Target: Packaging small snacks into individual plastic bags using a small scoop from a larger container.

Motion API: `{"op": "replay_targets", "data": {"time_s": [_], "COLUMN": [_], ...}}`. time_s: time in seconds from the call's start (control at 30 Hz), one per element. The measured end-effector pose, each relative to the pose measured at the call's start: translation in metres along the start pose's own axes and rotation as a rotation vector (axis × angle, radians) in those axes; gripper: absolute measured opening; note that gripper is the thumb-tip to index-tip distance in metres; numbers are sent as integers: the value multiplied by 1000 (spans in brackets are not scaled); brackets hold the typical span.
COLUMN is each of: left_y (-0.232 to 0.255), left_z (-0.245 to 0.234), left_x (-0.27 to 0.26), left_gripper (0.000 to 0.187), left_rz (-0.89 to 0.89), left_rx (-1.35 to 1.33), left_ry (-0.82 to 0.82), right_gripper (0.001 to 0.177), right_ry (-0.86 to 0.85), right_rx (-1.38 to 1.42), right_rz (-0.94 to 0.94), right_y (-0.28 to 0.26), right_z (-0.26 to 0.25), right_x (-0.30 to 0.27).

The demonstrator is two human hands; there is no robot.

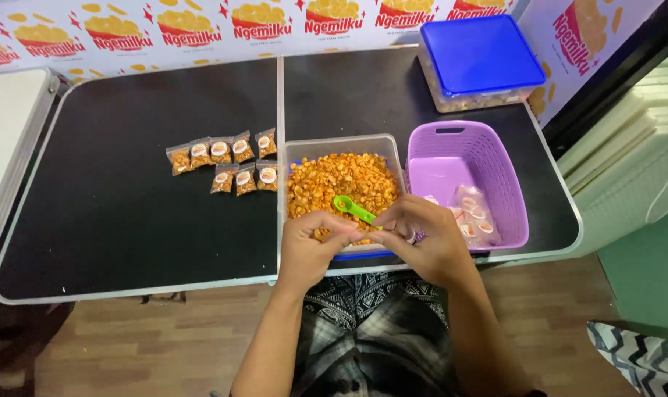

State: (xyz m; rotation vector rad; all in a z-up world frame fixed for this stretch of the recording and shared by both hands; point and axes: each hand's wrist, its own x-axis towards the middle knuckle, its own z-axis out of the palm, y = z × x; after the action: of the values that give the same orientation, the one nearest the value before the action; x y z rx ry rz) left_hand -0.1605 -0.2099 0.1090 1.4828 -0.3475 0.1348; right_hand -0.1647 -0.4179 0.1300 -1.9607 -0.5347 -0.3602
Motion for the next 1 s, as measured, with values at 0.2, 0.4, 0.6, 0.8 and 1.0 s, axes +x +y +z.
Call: {"op": "replay_targets", "data": {"time_s": [0.2, 0.4, 0.6, 0.8, 1.0], "left_y": [18, -8, -19, -29, -20], "left_z": [6, 2, 3, -1, -10], "left_x": [1, -4, -7, -8, -8], "left_gripper": [14, 15, 16, 15, 26], "left_rz": [-22, 87, 113, 220, 404], "left_rx": [58, 119, 181, 255, 478], "left_ry": [32, 24, -23, -109, -213], "right_gripper": [17, 15, 15, 12, 24], "right_ry": [0, -39, -35, -135, -304], "right_rx": [2, -101, -105, -71, -3], "right_rz": [-71, -94, -83, -67, -2], "right_y": [-1, -18, -26, -28, -9], "right_z": [2, 0, 5, 7, -3], "right_x": [-6, -5, -6, -4, -7]}}
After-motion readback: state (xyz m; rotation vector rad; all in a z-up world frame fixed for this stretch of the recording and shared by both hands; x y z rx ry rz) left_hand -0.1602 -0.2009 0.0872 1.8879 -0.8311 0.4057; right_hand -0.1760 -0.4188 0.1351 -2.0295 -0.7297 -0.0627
